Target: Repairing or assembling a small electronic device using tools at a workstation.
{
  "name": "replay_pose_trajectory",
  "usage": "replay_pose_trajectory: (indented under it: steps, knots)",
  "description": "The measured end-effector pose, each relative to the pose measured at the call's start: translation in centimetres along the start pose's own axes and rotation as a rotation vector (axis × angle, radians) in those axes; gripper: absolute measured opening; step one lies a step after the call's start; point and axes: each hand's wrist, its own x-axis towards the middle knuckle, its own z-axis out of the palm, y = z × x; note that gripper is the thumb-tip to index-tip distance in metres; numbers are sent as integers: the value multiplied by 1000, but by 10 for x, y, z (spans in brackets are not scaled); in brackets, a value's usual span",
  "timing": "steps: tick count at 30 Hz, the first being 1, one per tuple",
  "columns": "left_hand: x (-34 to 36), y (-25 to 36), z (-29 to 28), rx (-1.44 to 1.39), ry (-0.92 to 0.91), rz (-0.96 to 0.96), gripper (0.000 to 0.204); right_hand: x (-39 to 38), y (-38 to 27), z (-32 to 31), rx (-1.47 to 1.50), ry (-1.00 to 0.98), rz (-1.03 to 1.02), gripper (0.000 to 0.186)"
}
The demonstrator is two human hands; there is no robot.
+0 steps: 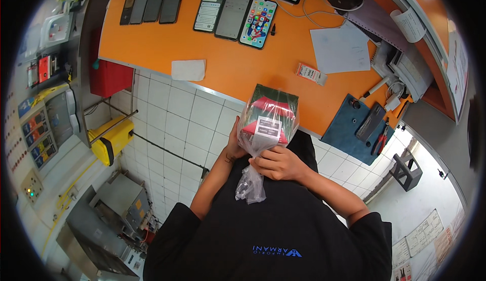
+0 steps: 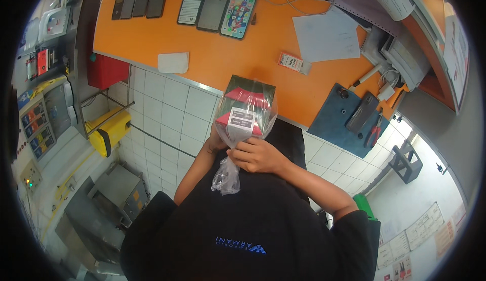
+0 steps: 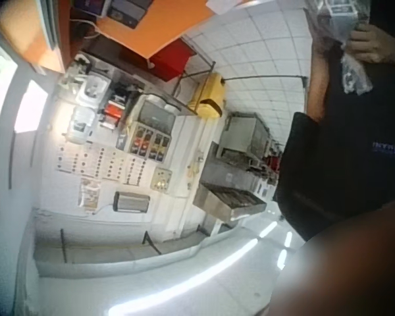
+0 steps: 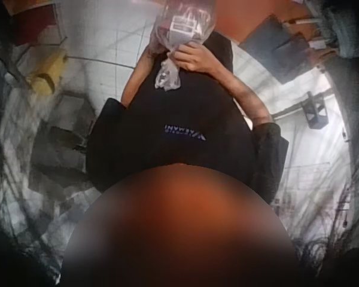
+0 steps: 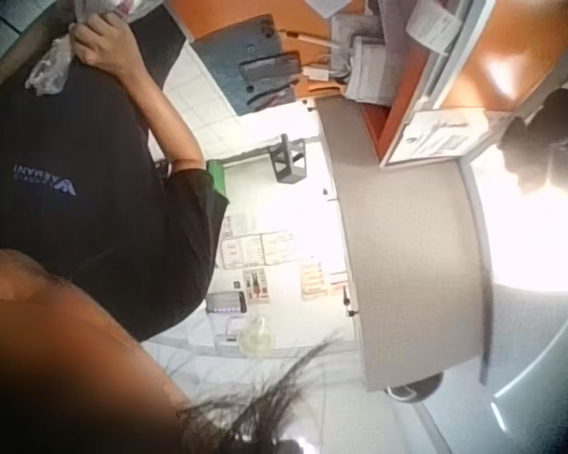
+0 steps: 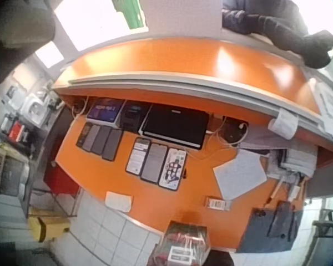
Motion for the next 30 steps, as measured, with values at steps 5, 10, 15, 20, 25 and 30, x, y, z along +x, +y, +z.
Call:
replay_pose_trajectory:
  steps: [5, 10, 15, 20, 25, 30]
  knots:
    - [-3, 0, -15, 141, -28, 51, 58, -2, 0, -6, 51, -45, -7, 23]
    - [-9, -2, -31, 266, 0, 134, 55, 1, 1, -12, 91, -38, -55, 28]
    - [1, 13, -18, 253, -148, 73, 72, 13, 6, -22, 40, 21, -148, 30]
    - [18, 32, 10, 86, -327, 11, 74, 31, 16, -44, -51, 33, -233, 32]
    - [51, 60, 52, 89, -496, 32, 76, 52, 35, -68, -130, 208, -335, 31]
    - [37, 82, 212, -66, -732, 187, 103, 105, 60, -153, -180, 442, -189, 19]
